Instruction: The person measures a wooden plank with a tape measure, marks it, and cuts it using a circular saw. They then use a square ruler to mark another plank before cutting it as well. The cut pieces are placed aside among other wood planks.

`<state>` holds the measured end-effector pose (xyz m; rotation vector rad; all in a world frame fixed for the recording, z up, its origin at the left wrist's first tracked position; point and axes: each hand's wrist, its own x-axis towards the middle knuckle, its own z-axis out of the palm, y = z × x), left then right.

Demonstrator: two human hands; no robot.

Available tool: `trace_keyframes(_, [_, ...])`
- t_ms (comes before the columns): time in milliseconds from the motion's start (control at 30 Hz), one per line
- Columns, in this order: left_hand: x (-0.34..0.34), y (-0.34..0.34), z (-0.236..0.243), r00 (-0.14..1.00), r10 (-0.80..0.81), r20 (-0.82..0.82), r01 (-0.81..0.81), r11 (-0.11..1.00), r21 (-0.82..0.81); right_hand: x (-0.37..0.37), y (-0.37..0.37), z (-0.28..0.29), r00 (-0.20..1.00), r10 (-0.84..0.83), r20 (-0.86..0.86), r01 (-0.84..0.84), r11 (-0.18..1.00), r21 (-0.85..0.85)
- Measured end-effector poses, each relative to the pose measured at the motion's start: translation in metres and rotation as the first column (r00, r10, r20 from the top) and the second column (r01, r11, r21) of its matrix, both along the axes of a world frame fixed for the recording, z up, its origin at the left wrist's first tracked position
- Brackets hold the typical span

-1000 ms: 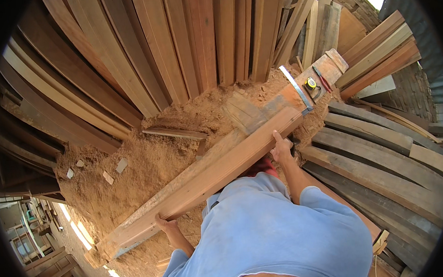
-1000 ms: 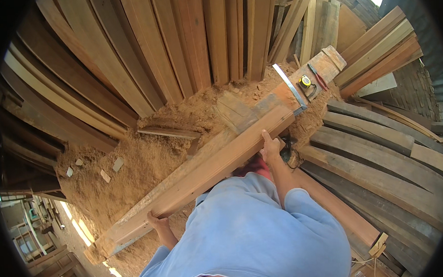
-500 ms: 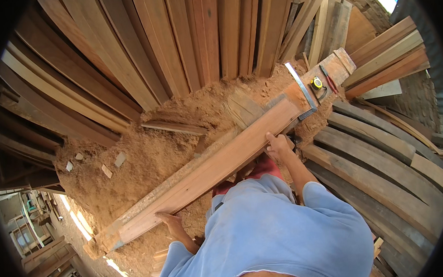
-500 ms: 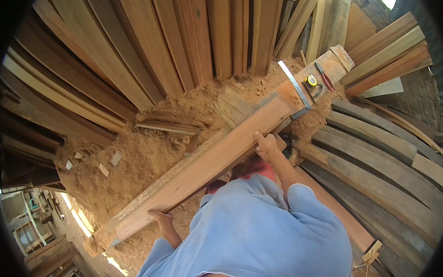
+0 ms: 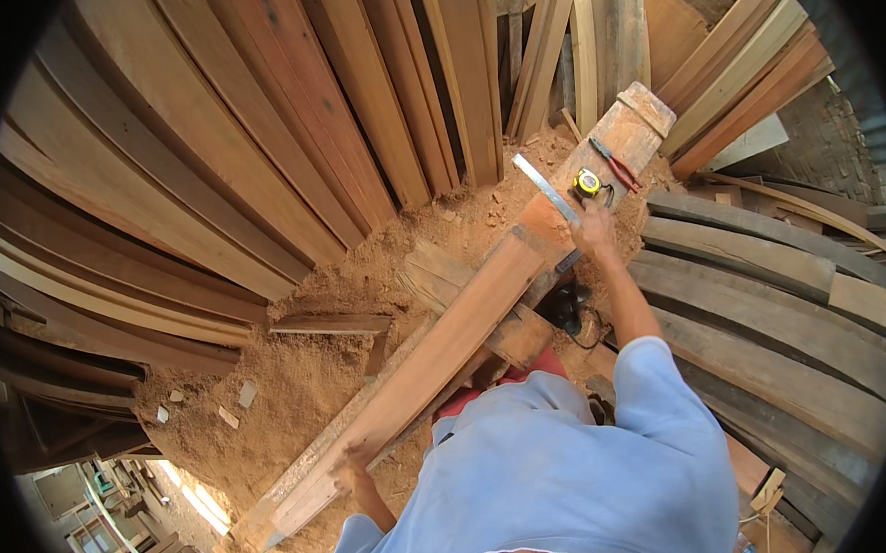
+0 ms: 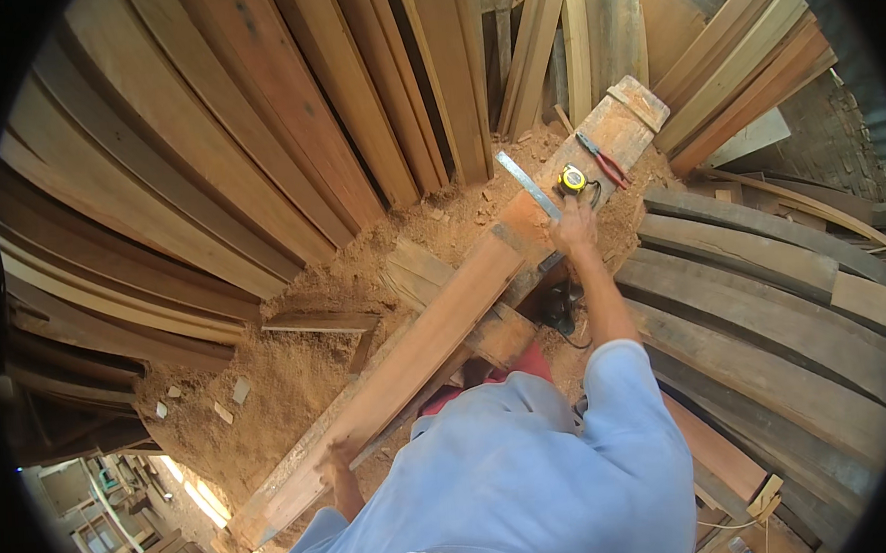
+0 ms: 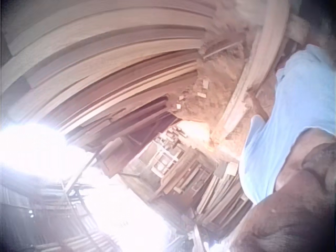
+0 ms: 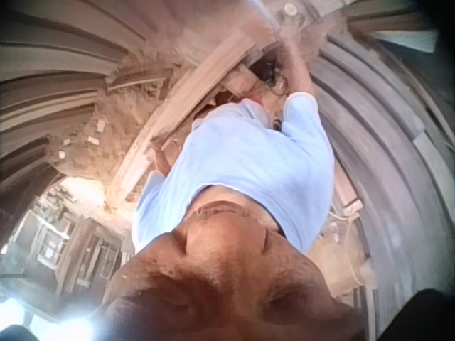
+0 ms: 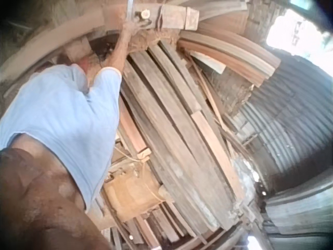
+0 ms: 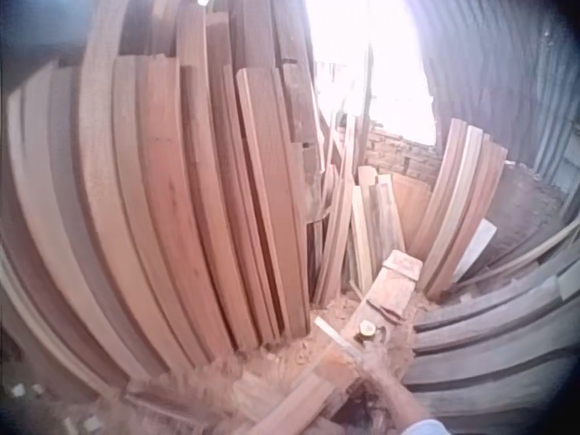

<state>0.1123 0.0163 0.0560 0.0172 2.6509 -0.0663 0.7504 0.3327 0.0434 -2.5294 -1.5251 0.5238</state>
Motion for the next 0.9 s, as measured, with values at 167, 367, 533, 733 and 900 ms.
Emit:
trace_keyframes(167, [0.149, 0.039, -0.003, 0.668, -0.743, -0.033, 0.744, 0.665, 0.064, 0.040, 0.069, -0.006, 0.995, 0.028, 0.098, -0.005, 0.974, -0.226])
trace_keyframes(367, [0.265, 0.080, 0.017, 0.440, -0.884, 0.159, 0.863, 0.466, 0.197, 0.080, 0.095, -0.049, 0.991, 0.102, -0.088, -0.120, 0.965, -0.234])
trace_keyframes(533, [0.252, 0.096, 0.019, 0.392, -0.881, 0.264, 0.898, 0.429, 0.098, 0.066, 0.103, -0.034, 0.987, 0.160, 0.007, -0.155, 0.965, -0.212])
trace_keyframes(733, [0.253, 0.147, 0.050, 0.314, -0.800, 0.511, 0.927, 0.374, 0.016, 0.094, 0.061, -0.032, 0.920, -0.025, -0.392, 0.126, 0.964, 0.233])
trace_keyframes(900, [0.231, 0.131, 0.009, 0.200, -0.910, 0.364, 0.962, 0.252, 0.101, 0.050, -0.014, 0.038, -0.120, -0.030, -0.992, 0.379, 0.922, -0.073])
